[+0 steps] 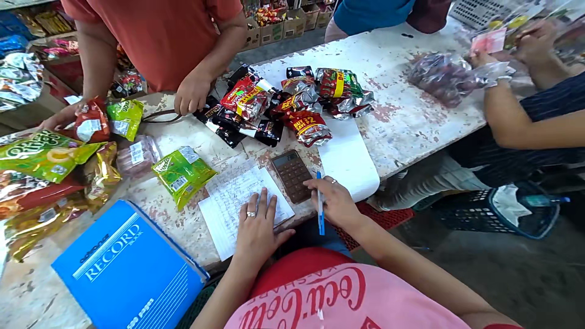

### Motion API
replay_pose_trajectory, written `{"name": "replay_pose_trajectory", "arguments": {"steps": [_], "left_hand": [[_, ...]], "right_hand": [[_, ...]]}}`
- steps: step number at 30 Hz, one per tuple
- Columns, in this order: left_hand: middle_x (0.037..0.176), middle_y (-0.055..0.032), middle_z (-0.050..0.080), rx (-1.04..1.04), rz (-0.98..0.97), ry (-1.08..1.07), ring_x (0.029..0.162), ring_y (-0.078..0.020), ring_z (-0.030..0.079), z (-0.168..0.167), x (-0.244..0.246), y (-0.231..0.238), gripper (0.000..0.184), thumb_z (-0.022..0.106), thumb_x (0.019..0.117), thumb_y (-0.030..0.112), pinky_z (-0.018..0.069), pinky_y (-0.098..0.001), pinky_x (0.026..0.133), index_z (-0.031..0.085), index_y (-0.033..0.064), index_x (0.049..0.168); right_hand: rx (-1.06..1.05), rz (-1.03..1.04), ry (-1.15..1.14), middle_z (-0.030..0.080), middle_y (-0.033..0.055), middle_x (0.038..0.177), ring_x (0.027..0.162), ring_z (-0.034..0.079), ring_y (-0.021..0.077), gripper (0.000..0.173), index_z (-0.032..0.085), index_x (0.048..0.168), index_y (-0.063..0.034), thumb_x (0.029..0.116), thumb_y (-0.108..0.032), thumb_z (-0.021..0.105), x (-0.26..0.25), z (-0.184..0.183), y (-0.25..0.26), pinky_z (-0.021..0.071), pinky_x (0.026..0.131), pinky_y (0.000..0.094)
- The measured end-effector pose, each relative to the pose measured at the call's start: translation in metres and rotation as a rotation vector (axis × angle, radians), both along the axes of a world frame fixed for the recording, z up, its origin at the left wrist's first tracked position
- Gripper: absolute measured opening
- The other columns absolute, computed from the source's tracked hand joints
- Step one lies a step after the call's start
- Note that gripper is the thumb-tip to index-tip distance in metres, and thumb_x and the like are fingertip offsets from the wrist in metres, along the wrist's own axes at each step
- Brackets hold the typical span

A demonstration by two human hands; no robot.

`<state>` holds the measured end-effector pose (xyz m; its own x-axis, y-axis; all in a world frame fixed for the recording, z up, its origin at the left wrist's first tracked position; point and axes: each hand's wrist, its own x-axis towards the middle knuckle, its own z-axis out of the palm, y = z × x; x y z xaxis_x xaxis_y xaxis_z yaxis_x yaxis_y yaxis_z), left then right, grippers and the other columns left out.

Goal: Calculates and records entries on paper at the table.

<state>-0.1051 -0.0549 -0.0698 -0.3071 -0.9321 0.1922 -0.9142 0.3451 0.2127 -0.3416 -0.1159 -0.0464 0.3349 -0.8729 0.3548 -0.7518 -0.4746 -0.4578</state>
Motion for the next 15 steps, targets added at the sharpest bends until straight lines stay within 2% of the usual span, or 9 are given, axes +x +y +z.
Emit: {"name": "replay_pose_trajectory", "arguments": {"steps": [3,8,11,13,15], "left_hand": [[0.155,-0.0158,0.048,-0.01,-0.01,0.0,0.139,-0.0397,0.049,-0.002,0.001,0.001,0.094,0.045,0.0857,0.083,0.0432,-0.058,0.107,0.057,0.0103,0.145],[0.156,-0.0161,0.047,-0.016,-0.017,-0.009,0.14,-0.0392,0.049,-0.004,0.002,0.001,0.093,0.044,0.0862,0.082,0.0427,-0.057,0.107,0.056,0.0109,0.145],[0.155,-0.0151,0.049,-0.031,-0.023,-0.015,0.139,-0.0397,0.049,-0.004,0.002,0.001,0.092,0.043,0.0871,0.082,0.0435,-0.0571,0.107,0.058,0.011,0.144],[0.153,-0.0134,0.052,-0.032,-0.032,-0.014,0.139,-0.0411,0.049,-0.003,0.002,0.002,0.09,0.045,0.0876,0.08,0.043,-0.0588,0.107,0.058,0.0112,0.143],[0.152,-0.0132,0.053,-0.033,-0.045,-0.003,0.139,-0.0425,0.049,-0.002,0.002,0.003,0.088,0.047,0.088,0.079,0.043,-0.061,0.106,0.059,0.0107,0.143]], "right_hand": [[-0.042,0.028,0.025,0.075,0.0108,0.097,0.089,0.071,0.0316,0.024,0.073,0.107,-0.0057,0.0923,-0.01,0.054,0.008,0.0,-0.002,0.0585,0.074,0.0449],[-0.003,0.163,0.071,0.074,0.0107,0.096,0.094,0.07,0.0328,0.023,0.071,0.109,-0.0067,0.0938,-0.014,0.056,0.027,0.005,0.002,0.0582,0.078,0.0468],[-0.124,0.168,0.022,0.074,0.0066,0.089,0.085,0.069,0.0264,0.021,0.072,0.104,-0.0088,0.0954,-0.017,0.054,0.023,-0.005,0.005,0.0576,0.072,0.0396],[-0.132,0.186,0.01,0.075,0.0049,0.092,0.085,0.069,0.0239,0.021,0.071,0.104,-0.0104,0.096,-0.018,0.053,0.016,-0.01,0.01,0.0571,0.072,0.0373],[-0.07,0.205,0.02,0.076,0.0045,0.101,0.091,0.07,0.0237,0.024,0.071,0.11,-0.011,0.0969,-0.019,0.053,0.006,-0.01,0.014,0.0578,0.077,0.0377]]}}
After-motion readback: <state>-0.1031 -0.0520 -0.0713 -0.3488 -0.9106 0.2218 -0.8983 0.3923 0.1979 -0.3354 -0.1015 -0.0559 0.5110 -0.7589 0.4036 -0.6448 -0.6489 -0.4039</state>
